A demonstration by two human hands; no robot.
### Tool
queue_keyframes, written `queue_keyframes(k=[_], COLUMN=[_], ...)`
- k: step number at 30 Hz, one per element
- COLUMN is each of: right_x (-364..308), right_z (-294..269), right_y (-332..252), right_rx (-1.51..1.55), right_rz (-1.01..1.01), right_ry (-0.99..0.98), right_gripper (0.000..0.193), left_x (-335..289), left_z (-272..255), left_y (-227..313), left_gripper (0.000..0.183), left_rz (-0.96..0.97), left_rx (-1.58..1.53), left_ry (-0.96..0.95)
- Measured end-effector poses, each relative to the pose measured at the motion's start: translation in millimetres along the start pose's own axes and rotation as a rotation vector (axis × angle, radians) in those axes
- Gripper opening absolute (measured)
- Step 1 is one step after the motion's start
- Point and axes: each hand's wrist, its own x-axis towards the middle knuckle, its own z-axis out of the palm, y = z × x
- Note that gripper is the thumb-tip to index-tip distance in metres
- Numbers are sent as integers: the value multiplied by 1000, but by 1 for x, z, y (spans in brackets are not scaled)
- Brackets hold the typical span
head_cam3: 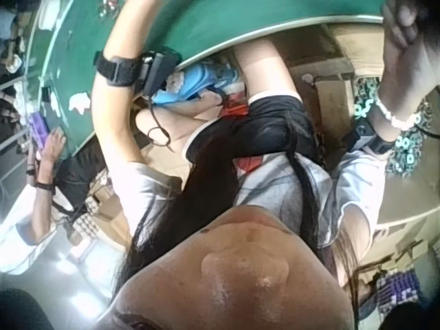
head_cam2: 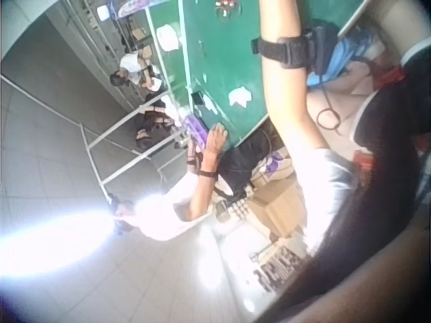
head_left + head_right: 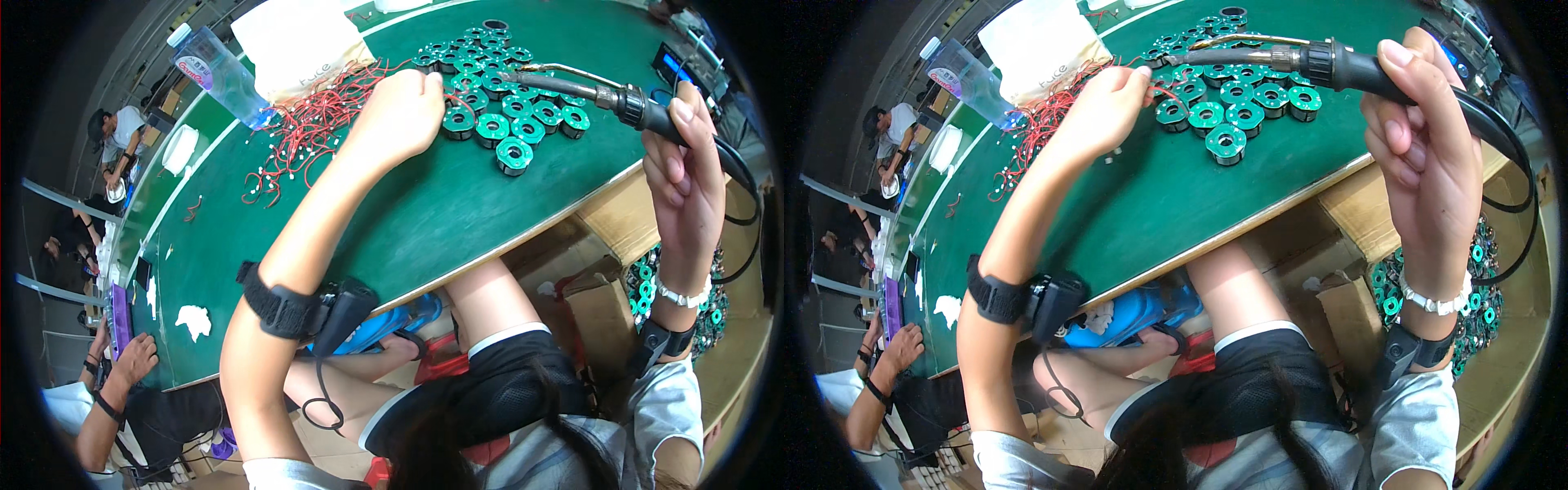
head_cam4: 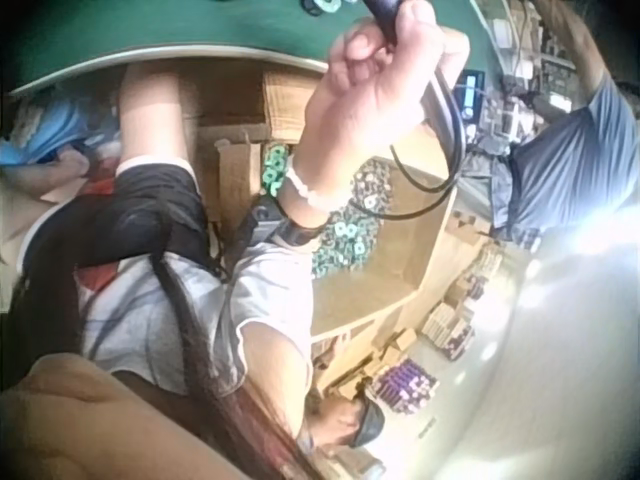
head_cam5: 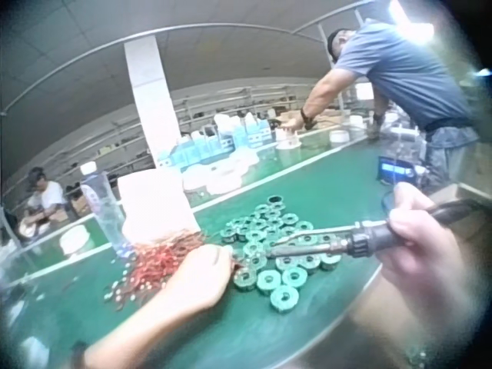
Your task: Soldering wires onto small circular green circuit boards at an assembly workstation.
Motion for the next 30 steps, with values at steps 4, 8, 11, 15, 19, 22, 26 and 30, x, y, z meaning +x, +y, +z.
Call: queue_keyframes(k=[4, 8, 11, 15, 19, 22, 26, 30], right_x=[3, 4, 3, 3, 3, 0, 0, 0], right_z=[0, 6, 7, 13, 22, 32, 36, 36], right_y=[5, 14, 18, 30, 34, 37, 41, 45], right_rx=[-160, -228, -247, -287, -343, -410, -425, -423], right_rz=[-19, 7, -2, 48, 54, 65, 56, 40], right_ry=[-26, 1, -84, -94, -108, -78, -103, -76], right_gripper=[26, 25, 25, 16, 14, 14, 14, 14], left_x=[-20, -54, -72, -81, -81, -84, -84, -84], left_z=[-19, -32, -41, -41, -36, -35, -35, -38], left_y=[-5, -3, -3, -15, -16, -19, -20, -17], left_gripper=[43, 22, 13, 13, 11, 10, 12, 14], left_rz=[-3, 123, 211, 295, 233, 323, 283, 206], left_rx=[108, 24, -125, -78, -72, -34, -121, -129], left_ry=[-95, 20, -2, -10, -6, 29, 30, -32])
